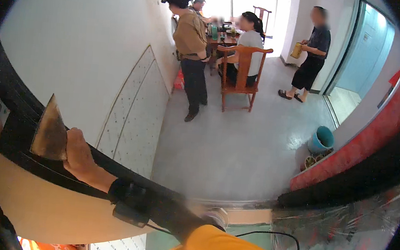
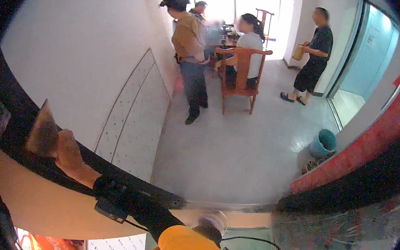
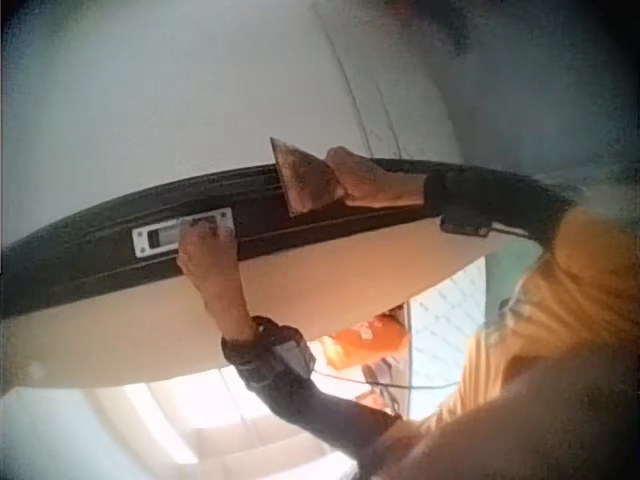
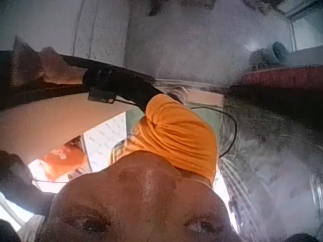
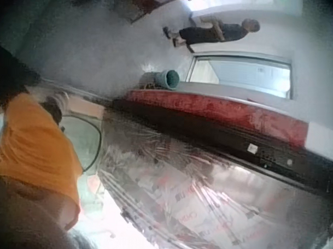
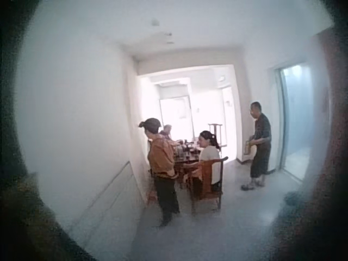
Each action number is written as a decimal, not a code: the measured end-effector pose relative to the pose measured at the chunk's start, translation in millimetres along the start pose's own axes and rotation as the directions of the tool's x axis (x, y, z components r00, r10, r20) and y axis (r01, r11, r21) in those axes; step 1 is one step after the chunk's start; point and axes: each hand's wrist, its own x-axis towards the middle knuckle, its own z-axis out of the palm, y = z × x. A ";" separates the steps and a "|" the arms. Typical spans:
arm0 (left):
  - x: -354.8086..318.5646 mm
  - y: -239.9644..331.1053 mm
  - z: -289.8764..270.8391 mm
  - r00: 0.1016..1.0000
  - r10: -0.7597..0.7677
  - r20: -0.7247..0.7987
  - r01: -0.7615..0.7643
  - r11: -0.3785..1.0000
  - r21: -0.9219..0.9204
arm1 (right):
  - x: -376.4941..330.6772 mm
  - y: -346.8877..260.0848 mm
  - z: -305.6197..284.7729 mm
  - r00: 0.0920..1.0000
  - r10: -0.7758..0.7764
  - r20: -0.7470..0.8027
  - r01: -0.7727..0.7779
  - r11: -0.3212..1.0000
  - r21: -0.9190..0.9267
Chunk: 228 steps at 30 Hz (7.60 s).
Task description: The recorder is sanding the edge of a door frame with a hand-held scraper/sander tool.
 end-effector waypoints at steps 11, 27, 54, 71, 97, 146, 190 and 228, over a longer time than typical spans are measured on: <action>-1.7 -3.1 34.5 0.995 -0.096 -0.009 0.096 0.995 -0.007 | 7.2 -1.4 -4.8 0.992 0.085 0.098 -0.088 0.996 0.027; -12.4 -11.9 10.8 0.958 -0.207 -0.199 0.041 0.784 -0.619 | 30.1 15.8 -7.6 0.986 0.115 0.123 -0.104 0.990 -0.094; 30.0 -25.7 15.7 0.892 0.450 -0.027 -0.422 0.855 0.301 | 47.4 13.1 -2.2 0.986 -0.010 0.167 0.023 0.997 -0.076; 31.6 -27.7 9.8 0.929 0.281 0.243 -0.343 0.899 0.273 | 47.5 12.0 -6.0 0.982 0.087 0.170 -0.074 0.994 -0.086; 15.5 -35.9 8.2 0.919 0.372 -0.133 -0.348 0.922 0.170 | 43.8 17.0 -11.6 0.992 -0.044 0.115 0.070 0.970 -0.234; 15.3 -81.7 -18.4 0.814 -0.570 -0.111 -0.015 0.170 -0.985 | 40.5 12.5 -8.2 0.982 0.071 0.172 -0.043 0.986 -0.161; 35.4 -127.1 11.1 0.962 -0.271 -0.019 0.264 0.920 0.290 | 40.8 15.3 1.1 0.987 -0.059 0.147 0.076 0.991 -0.113; 53.7 -113.6 5.8 0.885 0.176 -0.431 0.002 0.924 0.381 | 43.1 6.9 -8.3 0.985 -0.006 0.174 0.044 0.976 -0.213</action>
